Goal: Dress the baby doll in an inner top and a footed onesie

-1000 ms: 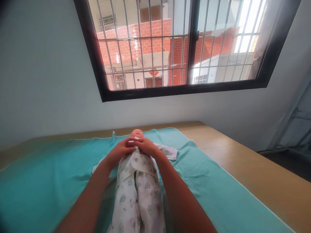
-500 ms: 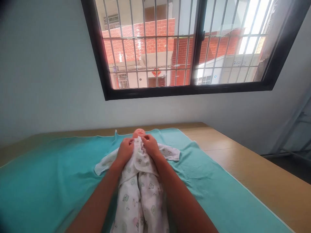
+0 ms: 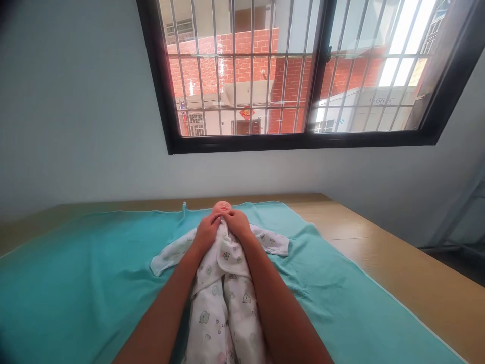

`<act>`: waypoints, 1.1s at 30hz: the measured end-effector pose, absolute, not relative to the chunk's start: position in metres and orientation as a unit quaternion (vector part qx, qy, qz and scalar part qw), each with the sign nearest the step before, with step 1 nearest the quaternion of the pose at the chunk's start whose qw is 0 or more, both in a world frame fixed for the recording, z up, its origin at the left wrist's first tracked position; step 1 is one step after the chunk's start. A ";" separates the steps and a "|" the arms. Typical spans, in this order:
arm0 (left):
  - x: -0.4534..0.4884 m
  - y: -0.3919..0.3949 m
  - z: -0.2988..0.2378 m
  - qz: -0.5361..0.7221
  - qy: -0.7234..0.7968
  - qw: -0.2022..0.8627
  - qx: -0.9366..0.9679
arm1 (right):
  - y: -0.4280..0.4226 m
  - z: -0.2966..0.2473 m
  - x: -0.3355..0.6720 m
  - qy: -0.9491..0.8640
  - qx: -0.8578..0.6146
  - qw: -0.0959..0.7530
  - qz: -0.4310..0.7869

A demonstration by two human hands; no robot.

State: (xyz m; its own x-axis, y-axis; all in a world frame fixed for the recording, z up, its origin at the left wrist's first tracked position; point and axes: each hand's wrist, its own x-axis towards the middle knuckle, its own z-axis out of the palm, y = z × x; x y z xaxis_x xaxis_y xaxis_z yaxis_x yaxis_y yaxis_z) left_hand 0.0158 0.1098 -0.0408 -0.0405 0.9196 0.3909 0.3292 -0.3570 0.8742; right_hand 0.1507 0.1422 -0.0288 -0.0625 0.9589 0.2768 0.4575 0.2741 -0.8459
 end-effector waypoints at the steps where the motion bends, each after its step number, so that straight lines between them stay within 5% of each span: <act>1: 0.016 0.110 -0.040 0.536 0.487 0.285 0.628 | 0.142 -0.031 0.152 -0.665 -0.523 0.439 0.302; 9: 0.016 0.114 -0.037 0.550 0.518 0.257 0.602 | 0.139 -0.038 0.157 -0.555 -0.442 0.518 0.478; 33: 0.021 0.114 -0.030 0.572 0.530 0.342 0.524 | 0.131 -0.030 0.160 -0.541 -0.396 0.498 0.550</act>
